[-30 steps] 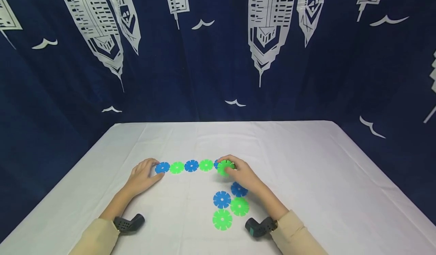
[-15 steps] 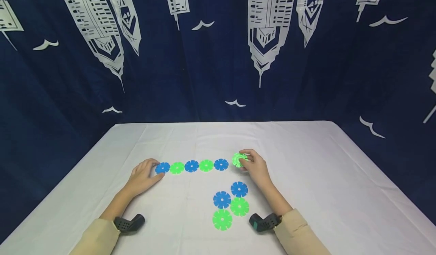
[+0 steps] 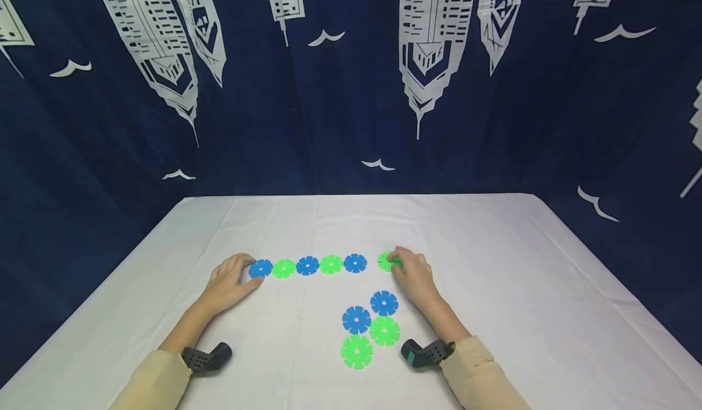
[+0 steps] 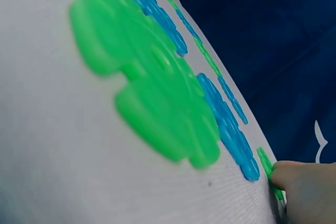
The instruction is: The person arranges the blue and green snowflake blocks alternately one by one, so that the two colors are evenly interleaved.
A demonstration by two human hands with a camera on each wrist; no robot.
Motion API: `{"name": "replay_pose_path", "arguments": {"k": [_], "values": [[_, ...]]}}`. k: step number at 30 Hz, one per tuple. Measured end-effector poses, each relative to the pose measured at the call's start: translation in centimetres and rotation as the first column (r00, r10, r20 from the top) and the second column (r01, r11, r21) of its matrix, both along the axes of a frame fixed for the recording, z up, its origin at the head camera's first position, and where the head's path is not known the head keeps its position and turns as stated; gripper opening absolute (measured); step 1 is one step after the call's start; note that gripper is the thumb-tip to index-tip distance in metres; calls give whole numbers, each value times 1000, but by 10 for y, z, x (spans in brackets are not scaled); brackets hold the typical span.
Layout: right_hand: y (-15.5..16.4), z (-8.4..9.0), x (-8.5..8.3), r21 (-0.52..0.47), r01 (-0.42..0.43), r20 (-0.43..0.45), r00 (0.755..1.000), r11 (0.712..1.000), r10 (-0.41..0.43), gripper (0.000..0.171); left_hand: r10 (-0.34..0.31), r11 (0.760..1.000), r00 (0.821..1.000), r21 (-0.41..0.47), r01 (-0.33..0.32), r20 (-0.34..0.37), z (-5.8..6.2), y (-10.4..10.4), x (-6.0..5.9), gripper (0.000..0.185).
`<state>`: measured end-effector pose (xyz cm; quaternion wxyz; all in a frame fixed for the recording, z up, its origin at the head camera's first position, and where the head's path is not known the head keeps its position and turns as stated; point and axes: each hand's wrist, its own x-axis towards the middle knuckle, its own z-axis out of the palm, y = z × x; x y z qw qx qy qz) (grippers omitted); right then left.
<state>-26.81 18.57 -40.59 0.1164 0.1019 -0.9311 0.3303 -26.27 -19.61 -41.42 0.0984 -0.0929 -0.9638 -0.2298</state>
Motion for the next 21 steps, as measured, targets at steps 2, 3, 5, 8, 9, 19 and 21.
{"name": "replay_pose_path", "arguments": {"k": [2,3,5,8,9,19,21], "values": [[1,0,0,32,9,-14,1000,999,-8,21,-1,1000,1000,4,1,0,1,1,0,50],[1,0,1,39,11,-15,1000,999,-10,20,-1,1000,1000,6,1,1,1,1,0,50],[1,0,1,34,16,-17,1000,999,-15,20,-2,1000,1000,8,2,2,1,1,0,51],[1,-2,2,36,12,-26,1000,999,-11,20,-4,1000,1000,8,4,3,1,1,1,50],[1,-2,2,38,8,-28,1000,999,-7,22,-4,1000,1000,7,4,0,0,1,1,50],[-1,-5,3,74,3,-63,998,997,2,22,-4,1000,1000,2,4,-7,0,0,1,51],[-2,-4,3,78,1,-64,998,997,4,22,-4,1000,1000,2,4,-8,0,0,1,51]]}}
